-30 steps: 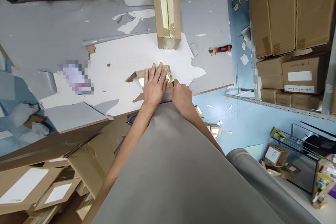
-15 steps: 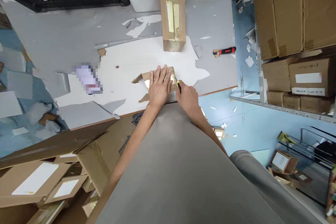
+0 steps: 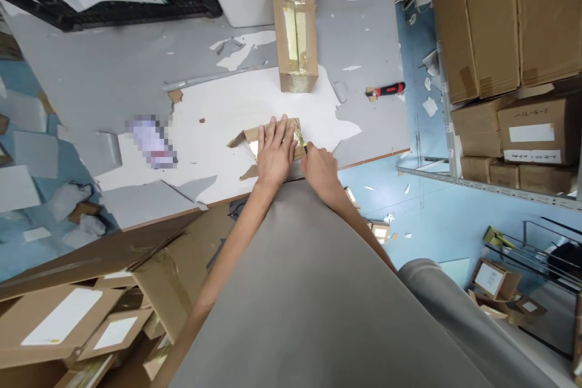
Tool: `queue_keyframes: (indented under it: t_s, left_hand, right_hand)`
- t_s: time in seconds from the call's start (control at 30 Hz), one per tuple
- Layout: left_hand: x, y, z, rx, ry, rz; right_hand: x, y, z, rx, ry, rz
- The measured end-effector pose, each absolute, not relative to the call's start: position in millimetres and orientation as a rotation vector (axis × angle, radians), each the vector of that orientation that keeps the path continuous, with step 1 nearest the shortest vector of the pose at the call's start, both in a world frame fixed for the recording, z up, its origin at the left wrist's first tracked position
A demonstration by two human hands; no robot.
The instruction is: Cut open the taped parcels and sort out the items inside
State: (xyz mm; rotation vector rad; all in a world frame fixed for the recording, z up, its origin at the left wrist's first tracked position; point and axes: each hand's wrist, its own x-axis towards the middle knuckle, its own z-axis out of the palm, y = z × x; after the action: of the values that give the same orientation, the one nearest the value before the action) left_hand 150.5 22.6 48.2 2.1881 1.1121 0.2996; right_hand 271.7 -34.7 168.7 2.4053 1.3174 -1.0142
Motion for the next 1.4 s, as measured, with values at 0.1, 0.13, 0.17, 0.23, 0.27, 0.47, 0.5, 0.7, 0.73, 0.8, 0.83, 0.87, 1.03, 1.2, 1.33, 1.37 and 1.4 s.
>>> queue_keyframes:
  t_s: [0.1,0.13,0.17,0.23,0.27,0.47,0.5,0.7,0.73,0.8,0.83,0.87,1.03,1.2,1.33,1.37,1.4]
  left_hand:
    - [153,26,48,2.165,1.118,0.325]
    - [154,26,48,2.161,1.113,0.335]
    - [154,27,48,2.159,1.109,0.345]
    - [153,27,47,2.160,1.100,0.359]
    - [152,26,47,2.162,1.097,0.364]
    - [141,24,46,2.193,1.086,0.355]
    - [139,24,46,2.196,1.080,0.352]
    - [136,22,46,2.200,1.068,0.320]
    - [137,21,46,2.201,1.073,0.314]
    - [140,20,47,2.197,1.088,0.301]
    - [141,20,47,2.194,1.096,0.295]
    - [143,20,48,2.191,1.106,0.290]
    - [149,26,51,2.176,1.143,0.273]
    - [151,28,55,2.153,1.133,0.255]
    - [148,24,57,2.161,1.123,0.261]
    - [147,23,57,2.163,1.128,0.258]
    - [146,22,58,2.165,1.134,0.252]
  right_hand:
    - [278,-33,157,2.452,1.352,-1.004]
    - [281,-34,152,2.479,1.360,-1.013]
    - [283,-35,147,2.509,1.363,-1.031]
    - [288,-40,138,2.578,1.363,-1.099]
    - [290,-44,134,2.617,1.368,-1.141]
    - [298,-67,122,2.744,1.495,-1.339]
    - [299,-70,122,2.731,1.518,-1.359]
    - [301,-71,132,2.594,1.559,-1.272]
    - [300,-66,136,2.550,1.543,-1.231]
    - [297,-53,145,2.459,1.489,-1.153]
    - [294,-45,149,2.421,1.462,-1.119]
    - [290,-37,152,2.394,1.443,-1.090]
    - [279,-15,149,2.444,1.376,-1.051]
    - [289,-34,126,2.644,1.298,-1.360]
    - [288,-46,115,2.784,1.162,-1.543]
    - [287,-47,113,2.817,1.126,-1.571]
    - [286,-48,111,2.851,1.079,-1.613]
